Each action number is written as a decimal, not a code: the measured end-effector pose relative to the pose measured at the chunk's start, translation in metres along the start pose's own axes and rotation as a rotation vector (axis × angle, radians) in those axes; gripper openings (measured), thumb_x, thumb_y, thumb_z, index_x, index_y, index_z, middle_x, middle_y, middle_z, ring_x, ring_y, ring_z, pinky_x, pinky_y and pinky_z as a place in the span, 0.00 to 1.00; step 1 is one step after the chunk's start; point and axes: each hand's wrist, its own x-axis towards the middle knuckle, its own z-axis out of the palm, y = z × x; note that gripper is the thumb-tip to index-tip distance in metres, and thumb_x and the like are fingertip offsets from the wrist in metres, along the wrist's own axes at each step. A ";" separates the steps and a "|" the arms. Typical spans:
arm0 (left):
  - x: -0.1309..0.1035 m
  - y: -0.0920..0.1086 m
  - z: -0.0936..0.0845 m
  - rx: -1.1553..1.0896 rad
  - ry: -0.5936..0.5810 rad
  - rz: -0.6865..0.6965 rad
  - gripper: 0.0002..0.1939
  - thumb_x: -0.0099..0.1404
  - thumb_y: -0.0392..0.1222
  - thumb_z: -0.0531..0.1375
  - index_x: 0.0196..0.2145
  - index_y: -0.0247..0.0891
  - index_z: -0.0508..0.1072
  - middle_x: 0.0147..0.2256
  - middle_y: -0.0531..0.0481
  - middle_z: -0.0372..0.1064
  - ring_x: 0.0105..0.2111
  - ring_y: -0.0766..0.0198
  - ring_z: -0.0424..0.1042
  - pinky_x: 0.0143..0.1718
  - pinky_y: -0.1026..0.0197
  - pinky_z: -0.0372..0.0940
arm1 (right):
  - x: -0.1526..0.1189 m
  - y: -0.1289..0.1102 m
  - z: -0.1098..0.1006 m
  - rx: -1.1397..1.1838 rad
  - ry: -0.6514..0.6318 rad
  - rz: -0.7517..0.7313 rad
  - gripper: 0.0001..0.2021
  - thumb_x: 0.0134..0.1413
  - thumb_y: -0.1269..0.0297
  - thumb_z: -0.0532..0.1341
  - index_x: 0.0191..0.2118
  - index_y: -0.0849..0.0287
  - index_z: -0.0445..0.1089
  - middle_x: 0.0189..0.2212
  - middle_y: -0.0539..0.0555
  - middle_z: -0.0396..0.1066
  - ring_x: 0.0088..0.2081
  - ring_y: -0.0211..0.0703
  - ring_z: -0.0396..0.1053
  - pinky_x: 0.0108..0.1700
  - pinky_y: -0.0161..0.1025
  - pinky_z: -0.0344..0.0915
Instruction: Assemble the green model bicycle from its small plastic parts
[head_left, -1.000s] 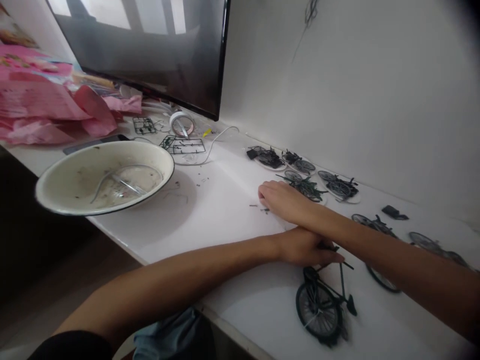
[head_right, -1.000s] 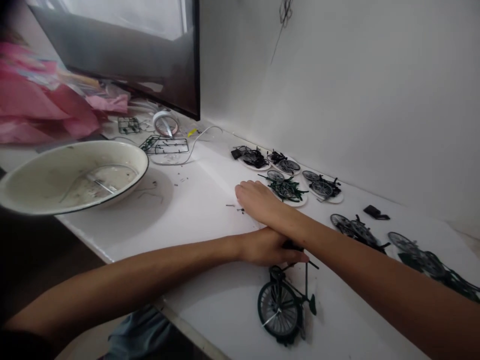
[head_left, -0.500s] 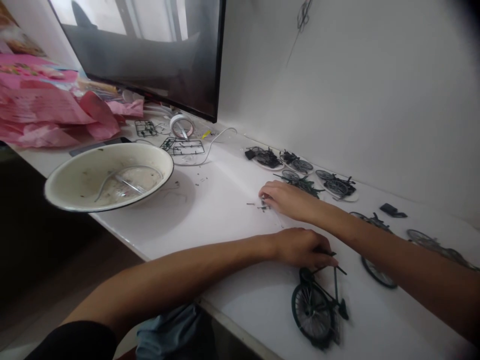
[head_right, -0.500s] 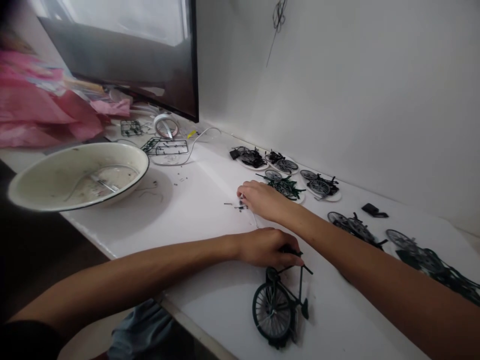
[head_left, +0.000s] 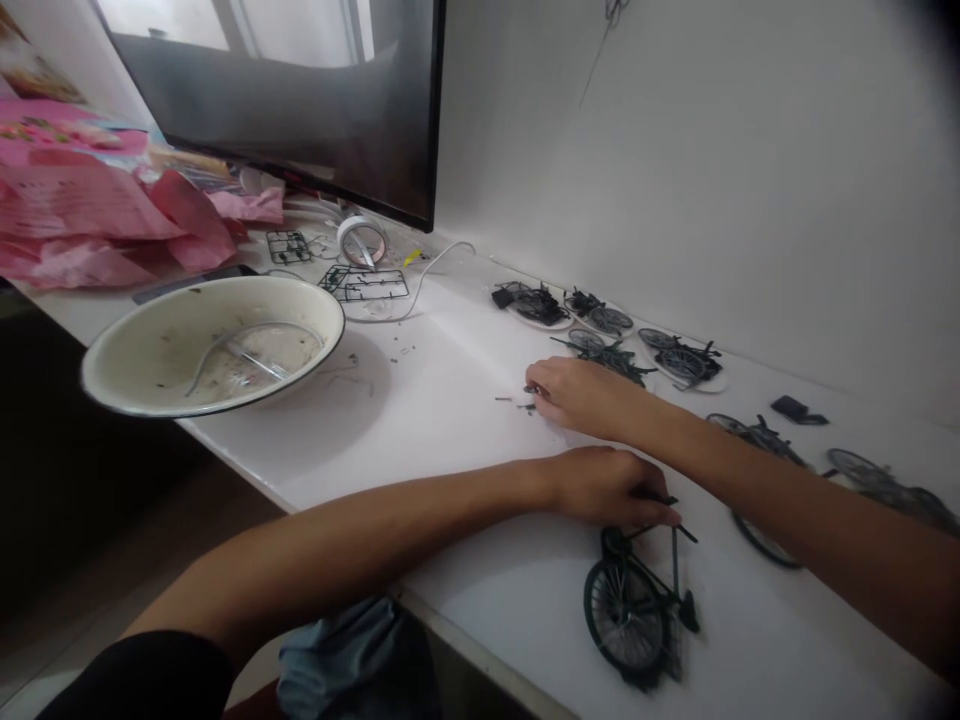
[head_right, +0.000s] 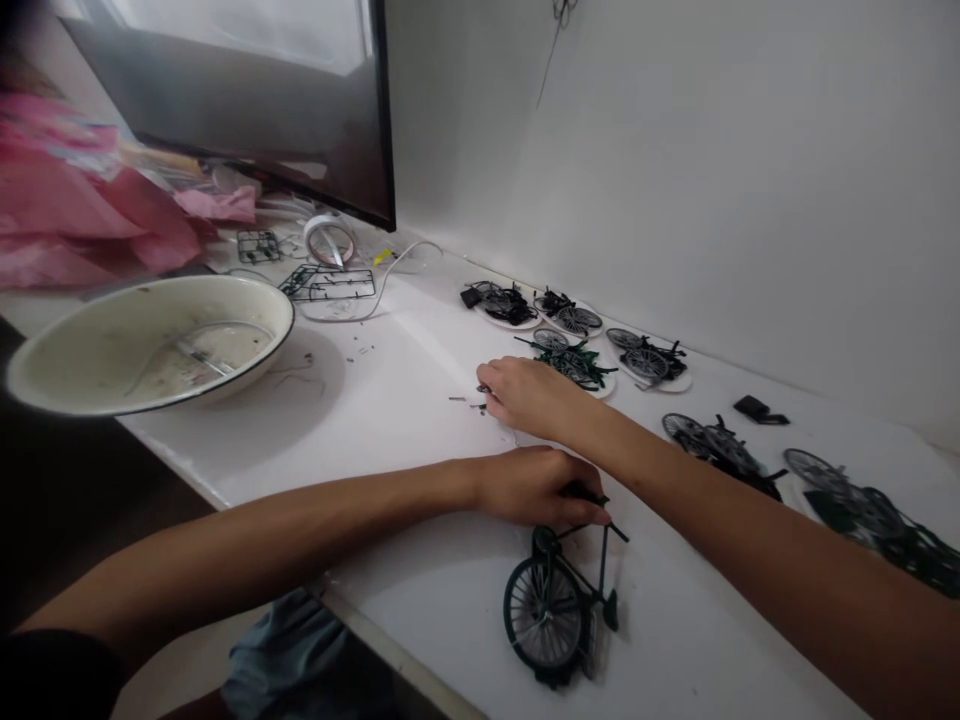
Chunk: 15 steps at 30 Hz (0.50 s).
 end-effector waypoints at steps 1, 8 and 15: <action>0.000 -0.001 0.000 -0.006 0.005 0.003 0.14 0.70 0.47 0.58 0.30 0.34 0.68 0.30 0.49 0.70 0.29 0.66 0.67 0.33 0.64 0.61 | -0.003 -0.001 0.000 0.010 0.002 0.021 0.06 0.60 0.71 0.54 0.40 0.61 0.67 0.37 0.59 0.74 0.37 0.47 0.70 0.38 0.39 0.60; -0.003 0.002 0.000 -0.032 0.003 -0.002 0.14 0.69 0.47 0.58 0.31 0.34 0.69 0.29 0.50 0.70 0.30 0.65 0.68 0.33 0.63 0.62 | -0.020 0.002 -0.008 0.103 0.009 0.109 0.10 0.66 0.65 0.48 0.37 0.60 0.65 0.22 0.52 0.68 0.22 0.41 0.62 0.28 0.38 0.51; -0.005 0.005 -0.007 -0.276 0.095 -0.094 0.16 0.68 0.47 0.59 0.28 0.34 0.67 0.24 0.52 0.67 0.26 0.68 0.66 0.33 0.64 0.62 | -0.069 0.013 -0.022 0.242 0.164 0.278 0.19 0.68 0.59 0.47 0.25 0.57 0.61 0.21 0.51 0.65 0.24 0.41 0.62 0.30 0.39 0.55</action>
